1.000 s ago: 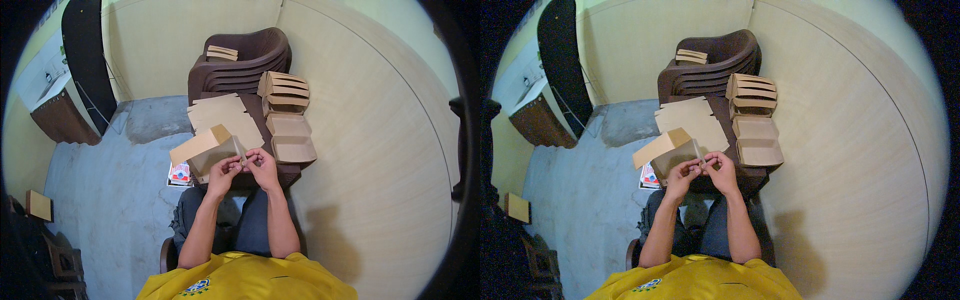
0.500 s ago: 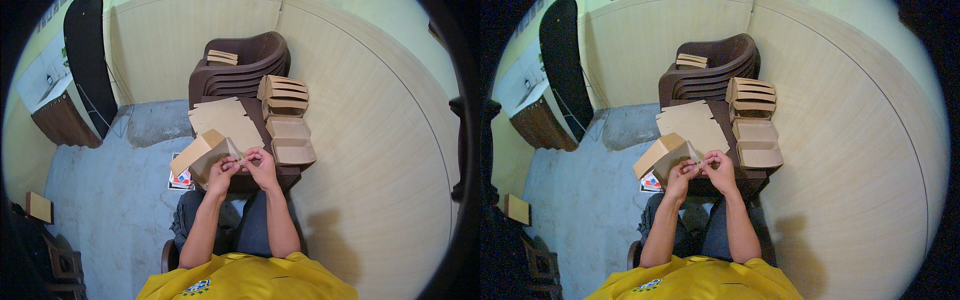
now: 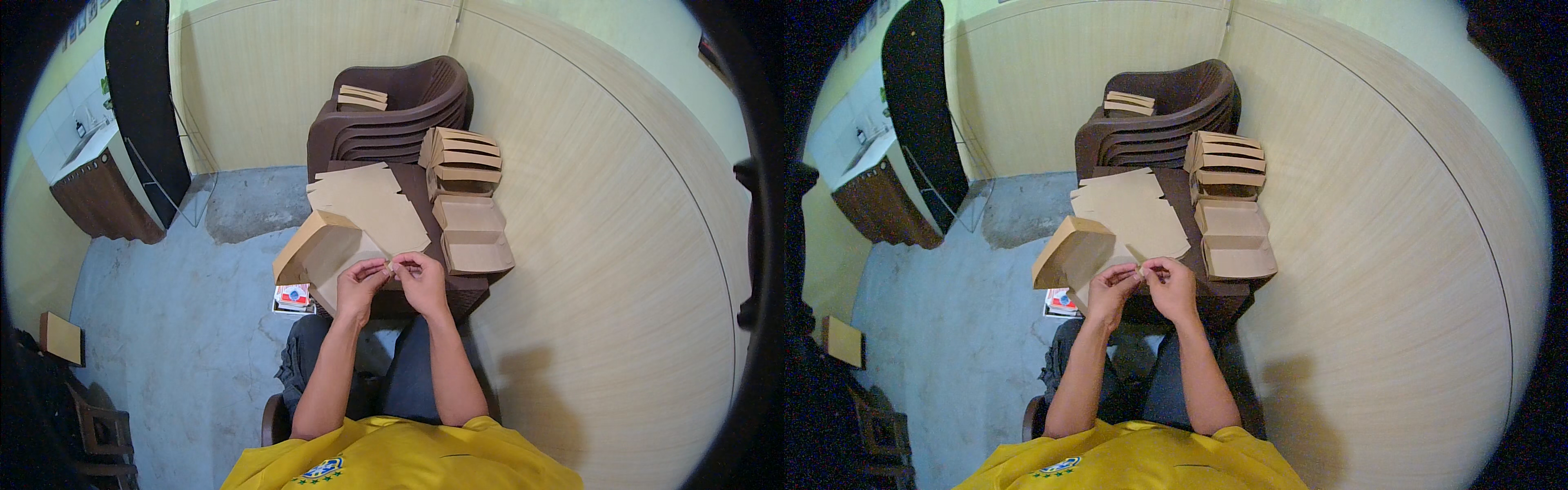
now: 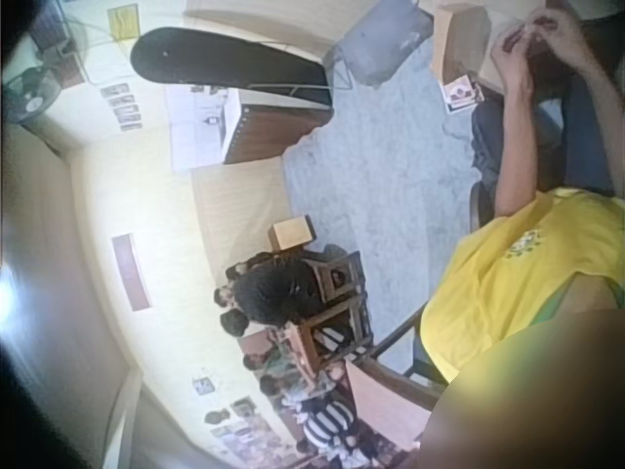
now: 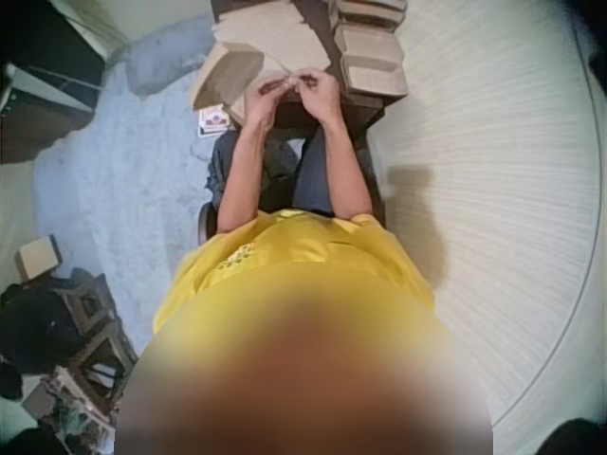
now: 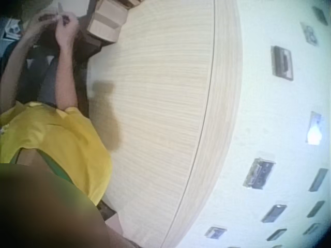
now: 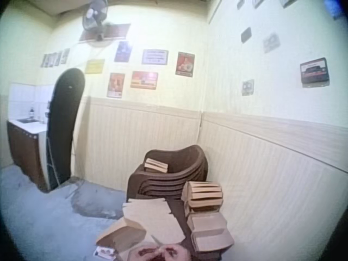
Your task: The person assembles flat cardboard pieces into small rectangular boxes by folding and tucking the flaps. They handle each piece one at a time, fold the sides, and place the completed boxes into a growing stack on the right.
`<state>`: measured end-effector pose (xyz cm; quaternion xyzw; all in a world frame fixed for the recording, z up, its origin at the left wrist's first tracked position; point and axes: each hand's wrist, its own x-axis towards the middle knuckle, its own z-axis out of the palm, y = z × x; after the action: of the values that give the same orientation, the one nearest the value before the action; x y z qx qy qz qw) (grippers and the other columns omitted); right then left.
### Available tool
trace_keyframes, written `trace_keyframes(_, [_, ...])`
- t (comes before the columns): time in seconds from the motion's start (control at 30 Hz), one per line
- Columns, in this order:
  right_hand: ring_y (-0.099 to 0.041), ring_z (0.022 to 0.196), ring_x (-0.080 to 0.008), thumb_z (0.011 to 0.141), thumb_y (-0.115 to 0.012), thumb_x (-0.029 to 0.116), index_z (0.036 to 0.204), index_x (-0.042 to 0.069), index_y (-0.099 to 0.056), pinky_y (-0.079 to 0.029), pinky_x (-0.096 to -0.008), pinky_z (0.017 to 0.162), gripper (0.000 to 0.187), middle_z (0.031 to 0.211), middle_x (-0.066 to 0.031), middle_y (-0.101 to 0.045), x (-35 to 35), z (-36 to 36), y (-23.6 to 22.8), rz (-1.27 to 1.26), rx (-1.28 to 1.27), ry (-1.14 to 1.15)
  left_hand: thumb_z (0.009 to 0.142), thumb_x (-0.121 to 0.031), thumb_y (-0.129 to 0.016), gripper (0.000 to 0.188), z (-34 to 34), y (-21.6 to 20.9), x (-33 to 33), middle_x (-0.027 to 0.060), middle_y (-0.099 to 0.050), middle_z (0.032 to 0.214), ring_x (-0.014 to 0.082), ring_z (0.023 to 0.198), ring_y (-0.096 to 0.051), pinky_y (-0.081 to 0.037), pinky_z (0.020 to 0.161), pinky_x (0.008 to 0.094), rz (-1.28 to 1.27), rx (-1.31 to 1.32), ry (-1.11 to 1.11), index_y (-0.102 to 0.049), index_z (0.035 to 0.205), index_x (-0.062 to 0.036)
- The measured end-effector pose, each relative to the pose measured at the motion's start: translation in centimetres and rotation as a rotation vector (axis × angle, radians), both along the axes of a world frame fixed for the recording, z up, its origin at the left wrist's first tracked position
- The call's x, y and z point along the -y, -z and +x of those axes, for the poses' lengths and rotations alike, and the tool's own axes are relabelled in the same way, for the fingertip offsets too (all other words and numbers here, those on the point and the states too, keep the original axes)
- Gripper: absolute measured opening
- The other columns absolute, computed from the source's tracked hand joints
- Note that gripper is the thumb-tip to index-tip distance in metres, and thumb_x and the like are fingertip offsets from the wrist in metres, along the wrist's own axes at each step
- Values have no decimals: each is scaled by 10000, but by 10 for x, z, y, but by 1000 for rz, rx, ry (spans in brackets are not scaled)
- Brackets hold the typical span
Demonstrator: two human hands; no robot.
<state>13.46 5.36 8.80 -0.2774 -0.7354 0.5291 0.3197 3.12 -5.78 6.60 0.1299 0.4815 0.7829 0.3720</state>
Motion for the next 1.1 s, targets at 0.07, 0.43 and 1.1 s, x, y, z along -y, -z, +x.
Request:
trace_keyframes(0.07, [-740, 867, -129, 973, -743, -13, 1096, -48, -766, -624, -299, 807, 129, 960, -63, -775, 1, 0, -3, 1, 50, 13, 946, 9, -791, 294, 2, 0, -1, 94, -769, 1038, 150, 852, -708, -570, 735, 282, 21, -21, -28, -721, 1228, 51])
trace_keyframes(0.43, [-764, 968, -341, 915, -712, -31, 1153, -10, -747, -636, -428, 860, 241, 1012, -190, -767, 27, 1, -36, 653, 121, 61, 974, 16, -754, 262, 0, 3, -9, 63, -739, 976, 140, 796, -665, -544, 692, 289, 30, 39, -107, -713, 1232, 39])
trace_keyframes(1.1, [-726, 1070, -192, 956, -733, -79, 1104, -54, -766, -613, -297, 885, 154, 1208, -144, -712, 28, -9, 5, 308, -287, 80, 1022, -5, -717, 127, -6, 1, -4, 43, -742, 1013, 132, 881, -698, -583, 757, 268, 96, -14, -69, -707, 1146, -29])
